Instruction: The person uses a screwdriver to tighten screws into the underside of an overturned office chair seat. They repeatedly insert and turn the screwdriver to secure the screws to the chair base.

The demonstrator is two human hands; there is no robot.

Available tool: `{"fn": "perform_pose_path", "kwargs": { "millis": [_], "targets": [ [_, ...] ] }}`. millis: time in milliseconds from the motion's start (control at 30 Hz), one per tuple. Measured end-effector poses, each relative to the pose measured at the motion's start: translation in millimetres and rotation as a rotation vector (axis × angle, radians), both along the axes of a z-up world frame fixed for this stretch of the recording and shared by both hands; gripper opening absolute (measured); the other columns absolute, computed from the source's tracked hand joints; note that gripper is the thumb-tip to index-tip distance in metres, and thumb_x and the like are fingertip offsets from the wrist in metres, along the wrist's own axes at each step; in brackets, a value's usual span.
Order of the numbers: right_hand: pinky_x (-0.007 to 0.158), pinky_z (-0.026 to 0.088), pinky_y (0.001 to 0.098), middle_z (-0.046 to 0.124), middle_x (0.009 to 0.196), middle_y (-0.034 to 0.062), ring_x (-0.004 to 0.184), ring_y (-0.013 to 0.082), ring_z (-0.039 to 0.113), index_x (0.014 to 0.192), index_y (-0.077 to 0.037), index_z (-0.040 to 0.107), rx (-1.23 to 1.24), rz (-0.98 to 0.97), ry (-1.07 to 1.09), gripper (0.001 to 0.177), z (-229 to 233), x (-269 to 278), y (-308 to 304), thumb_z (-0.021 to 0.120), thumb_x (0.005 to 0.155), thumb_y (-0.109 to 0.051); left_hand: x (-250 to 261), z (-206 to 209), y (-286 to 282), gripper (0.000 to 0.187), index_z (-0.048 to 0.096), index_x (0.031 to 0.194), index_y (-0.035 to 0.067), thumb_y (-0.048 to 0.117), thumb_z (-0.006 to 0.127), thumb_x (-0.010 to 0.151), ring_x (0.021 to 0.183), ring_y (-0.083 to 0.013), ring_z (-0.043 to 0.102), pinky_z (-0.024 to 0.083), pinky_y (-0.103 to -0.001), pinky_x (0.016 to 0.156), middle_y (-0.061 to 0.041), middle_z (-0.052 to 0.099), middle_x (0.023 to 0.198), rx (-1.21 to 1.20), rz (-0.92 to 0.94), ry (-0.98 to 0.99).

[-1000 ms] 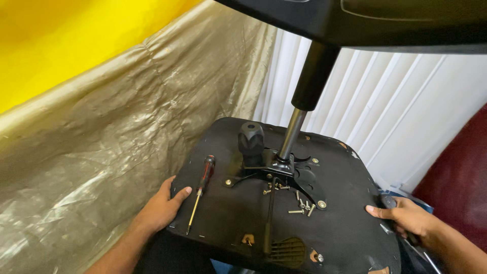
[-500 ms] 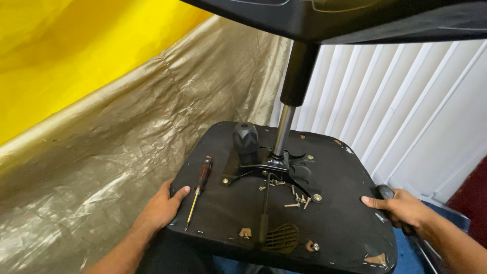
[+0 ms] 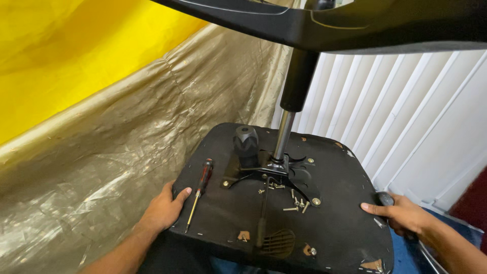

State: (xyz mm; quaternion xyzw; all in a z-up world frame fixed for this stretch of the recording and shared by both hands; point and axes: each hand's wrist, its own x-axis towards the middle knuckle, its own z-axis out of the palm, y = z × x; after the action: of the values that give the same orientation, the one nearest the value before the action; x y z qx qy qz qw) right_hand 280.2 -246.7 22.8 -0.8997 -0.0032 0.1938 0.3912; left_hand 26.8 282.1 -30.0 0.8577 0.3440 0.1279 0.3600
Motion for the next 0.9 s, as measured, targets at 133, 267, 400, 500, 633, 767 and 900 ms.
{"fn": "perform_pose_path", "kwargs": {
  "millis": [133, 267, 400, 500, 633, 767, 900],
  "targets": [
    [0.041, 0.029, 0.0367, 0.043, 0.053, 0.0066, 0.041, 0.0215, 0.039, 0.130, 0.000, 0.062, -0.007, -0.044, 0.044, 0.079, -5, -12, -8, 0.085, 0.073, -0.050, 2, -7, 2, 0.078, 0.043, 0.151, 0.011, 0.059, 0.058, 0.091, 0.130, -0.0385, 0.059, 0.044, -0.045, 0.111, -0.024, 0.063, 0.137, 0.014, -0.026, -0.031],
    [0.039, 0.033, 0.0348, 0.044, 0.052, 0.0063, 0.039, 0.0198, 0.042, 0.123, 0.007, 0.061, 0.027, -0.066, 0.044, 0.077, -13, -26, -15, 0.083, 0.076, -0.050, 3, -11, 8, 0.079, 0.040, 0.153, 0.010, 0.059, 0.056, 0.093, 0.131, -0.0397, 0.059, 0.044, -0.046, 0.112, -0.026, 0.062, 0.138, -0.007, -0.053, 0.017],
    [0.038, 0.034, 0.0337, 0.050, 0.053, 0.0070, 0.039, 0.0182, 0.042, 0.115, 0.006, 0.062, -0.026, -0.005, 0.028, 0.069, -14, -36, -21, 0.080, 0.080, -0.050, 3, -12, 11, 0.081, 0.036, 0.153, 0.007, 0.059, 0.055, 0.093, 0.132, -0.0389, 0.058, 0.043, -0.045, 0.112, -0.026, 0.061, 0.140, 0.004, -0.123, -0.018],
    [0.036, 0.030, 0.0321, 0.047, 0.055, 0.0045, 0.038, 0.0157, 0.039, 0.113, 0.010, 0.062, 0.029, 0.024, 0.074, 0.067, -10, -43, -20, 0.079, 0.084, -0.047, -2, -7, 10, 0.084, 0.029, 0.155, 0.005, 0.059, 0.053, 0.095, 0.131, -0.0401, 0.058, 0.044, -0.046, 0.111, -0.027, 0.058, 0.141, 0.003, -0.153, 0.035],
    [0.037, 0.029, 0.0327, 0.052, 0.053, 0.0069, 0.037, 0.0174, 0.037, 0.113, 0.007, 0.062, 0.053, -0.014, 0.072, 0.059, -6, -56, -25, 0.079, 0.084, -0.041, -21, -1, 1, 0.089, 0.021, 0.157, 0.002, 0.060, 0.049, 0.097, 0.125, -0.0432, 0.064, 0.052, -0.046, 0.107, -0.032, 0.058, 0.139, -0.027, -0.181, 0.136],
    [0.038, 0.031, 0.0342, 0.041, 0.050, 0.0050, 0.037, 0.0189, 0.036, 0.115, 0.005, 0.062, 0.086, -0.077, 0.107, 0.056, -6, -67, -26, 0.079, 0.085, -0.039, -42, 6, -8, 0.093, 0.004, 0.164, 0.005, 0.060, 0.046, 0.101, 0.111, -0.0491, 0.071, 0.060, -0.054, 0.095, -0.032, 0.058, 0.138, -0.204, -0.208, 0.245],
    [0.037, 0.038, 0.0349, 0.040, 0.050, 0.0052, 0.037, 0.0187, 0.039, 0.114, 0.013, 0.061, 0.081, -0.106, 0.092, 0.063, -8, -71, -29, 0.082, 0.086, -0.040, -43, 24, -15, 0.099, 0.018, 0.157, -0.001, 0.067, 0.054, 0.096, 0.140, -0.0427, 0.046, 0.038, -0.049, 0.117, -0.030, 0.048, 0.150, 0.211, -0.305, 0.359]
  ]
}}
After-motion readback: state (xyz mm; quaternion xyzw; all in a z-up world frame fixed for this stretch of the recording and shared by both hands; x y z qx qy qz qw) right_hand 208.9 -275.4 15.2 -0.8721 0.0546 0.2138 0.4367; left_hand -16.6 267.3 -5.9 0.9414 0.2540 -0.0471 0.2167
